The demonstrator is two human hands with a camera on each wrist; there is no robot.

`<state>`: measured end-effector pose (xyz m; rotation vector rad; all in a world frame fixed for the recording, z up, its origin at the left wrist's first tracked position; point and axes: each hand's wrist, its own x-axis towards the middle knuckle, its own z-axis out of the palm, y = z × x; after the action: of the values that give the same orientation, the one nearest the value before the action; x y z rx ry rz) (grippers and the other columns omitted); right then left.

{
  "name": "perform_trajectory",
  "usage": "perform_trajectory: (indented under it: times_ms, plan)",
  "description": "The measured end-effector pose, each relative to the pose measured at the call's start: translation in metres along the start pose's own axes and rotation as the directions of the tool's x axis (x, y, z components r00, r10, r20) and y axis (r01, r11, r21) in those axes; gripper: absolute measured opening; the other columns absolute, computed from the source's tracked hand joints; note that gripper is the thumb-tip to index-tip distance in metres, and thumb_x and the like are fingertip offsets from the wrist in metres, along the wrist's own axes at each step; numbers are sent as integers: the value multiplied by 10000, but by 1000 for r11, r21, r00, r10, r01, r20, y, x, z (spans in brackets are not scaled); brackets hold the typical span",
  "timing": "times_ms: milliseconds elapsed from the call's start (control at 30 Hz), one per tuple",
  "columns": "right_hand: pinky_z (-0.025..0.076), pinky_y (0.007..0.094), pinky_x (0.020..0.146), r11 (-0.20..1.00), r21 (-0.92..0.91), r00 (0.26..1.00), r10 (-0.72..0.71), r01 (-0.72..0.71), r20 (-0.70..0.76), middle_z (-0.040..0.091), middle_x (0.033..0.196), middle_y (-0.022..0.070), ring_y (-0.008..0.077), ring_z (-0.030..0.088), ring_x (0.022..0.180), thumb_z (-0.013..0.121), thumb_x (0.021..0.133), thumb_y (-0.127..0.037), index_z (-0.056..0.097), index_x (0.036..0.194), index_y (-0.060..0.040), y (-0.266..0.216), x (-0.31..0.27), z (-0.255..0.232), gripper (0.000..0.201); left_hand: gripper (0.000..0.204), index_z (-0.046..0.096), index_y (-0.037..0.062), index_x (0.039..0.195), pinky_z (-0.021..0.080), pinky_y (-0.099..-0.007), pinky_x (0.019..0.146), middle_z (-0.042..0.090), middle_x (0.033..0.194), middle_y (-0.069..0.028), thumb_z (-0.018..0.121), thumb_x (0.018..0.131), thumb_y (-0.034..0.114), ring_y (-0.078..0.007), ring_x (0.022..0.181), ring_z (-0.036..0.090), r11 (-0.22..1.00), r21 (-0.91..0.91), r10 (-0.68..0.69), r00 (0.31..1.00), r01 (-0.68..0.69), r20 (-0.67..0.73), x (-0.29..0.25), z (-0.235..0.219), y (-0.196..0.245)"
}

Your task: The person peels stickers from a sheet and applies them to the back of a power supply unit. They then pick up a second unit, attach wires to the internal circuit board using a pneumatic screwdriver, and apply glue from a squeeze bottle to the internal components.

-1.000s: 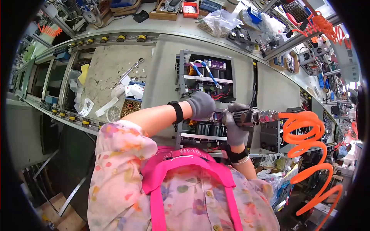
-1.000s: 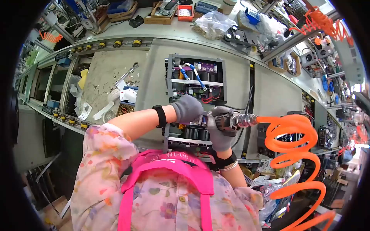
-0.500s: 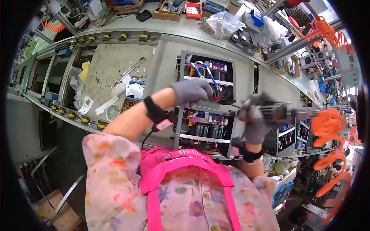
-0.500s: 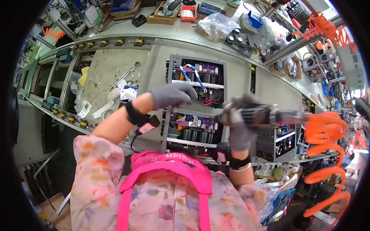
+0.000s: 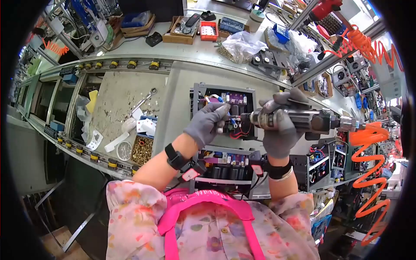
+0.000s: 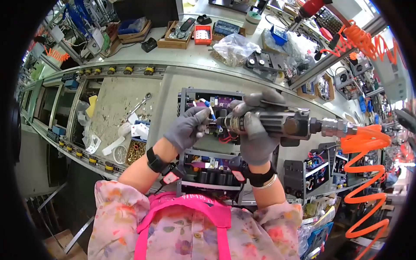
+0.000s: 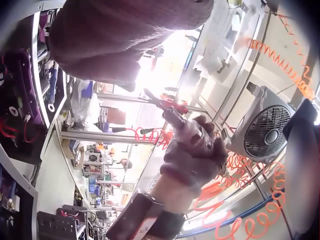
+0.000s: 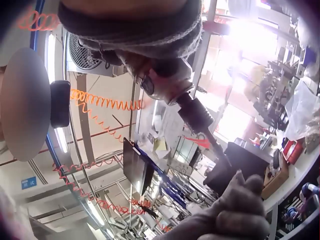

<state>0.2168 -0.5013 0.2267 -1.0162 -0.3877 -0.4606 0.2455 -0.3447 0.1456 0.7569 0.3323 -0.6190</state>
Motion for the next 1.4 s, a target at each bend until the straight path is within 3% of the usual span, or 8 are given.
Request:
perform_trajectory:
  times_ms: [767,800,867,900,1000,1067,1233,1400]
  plan:
    - [510,458,819,997,-57,988,-56,48,-146,595,1011,125,208,604,797,533,750,-21,411,1262,-18,30,11,-31,527,404,599,49,1045,348,-220,380,567,713,0,564,907,427,-79,464,446,927,335,-260,932,167,255,26,-11,22]
    - [514,458,814,996,-55,983,-79,71,-168,596,1007,127,209,606,798,533,751,-25,416,1260,-23,29,13,-34,522,442,588,32,1072,379,-233,431,565,713,3,567,900,439,-95,519,482,888,448,-12,971,-100,240,29,-11,26]
    - [522,458,803,991,-47,969,-129,122,-211,597,1000,130,211,608,800,533,754,-32,425,1254,-33,25,20,-40,512,523,565,-2,1124,440,-260,534,560,712,9,575,885,463,-127,629,554,552,635,463,832,-540,305,41,-10,42]
    - [531,463,792,993,-61,960,-109,97,-257,599,998,128,206,611,801,534,758,-51,435,1246,-42,16,23,-39,498,512,528,84,1253,481,-335,687,582,841,-15,654,843,365,-207,800,591,558,714,322,904,-422,282,40,-19,57]
    - [533,472,802,963,-189,938,-236,191,-254,608,999,133,199,613,785,534,757,-62,443,1245,-41,14,35,-58,497,511,553,227,1242,490,-369,689,585,860,-54,720,760,261,-265,800,596,-454,755,35,838,-473,545,44,-8,55]
    - [533,471,802,964,-186,937,-233,188,-259,608,992,140,199,611,781,530,755,-64,448,1240,-40,12,39,-68,492,365,647,246,1070,486,-390,680,580,833,-76,713,711,261,-284,808,596,-655,521,-83,737,-547,670,56,-1,33]
    - [533,467,797,966,-215,941,-203,146,-271,603,974,139,201,609,779,510,751,-48,453,1230,-32,20,37,-86,483,176,654,110,773,482,-400,694,592,817,-87,619,801,280,-284,803,604,-717,511,-60,773,-474,632,97,3,21]
    - [508,464,848,985,-164,980,-84,54,-181,583,1005,131,200,614,821,493,763,67,418,1257,-18,39,33,-99,507,240,645,89,771,483,-413,678,585,764,-99,597,838,313,-299,774,604,-683,626,20,848,-375,530,111,5,15]
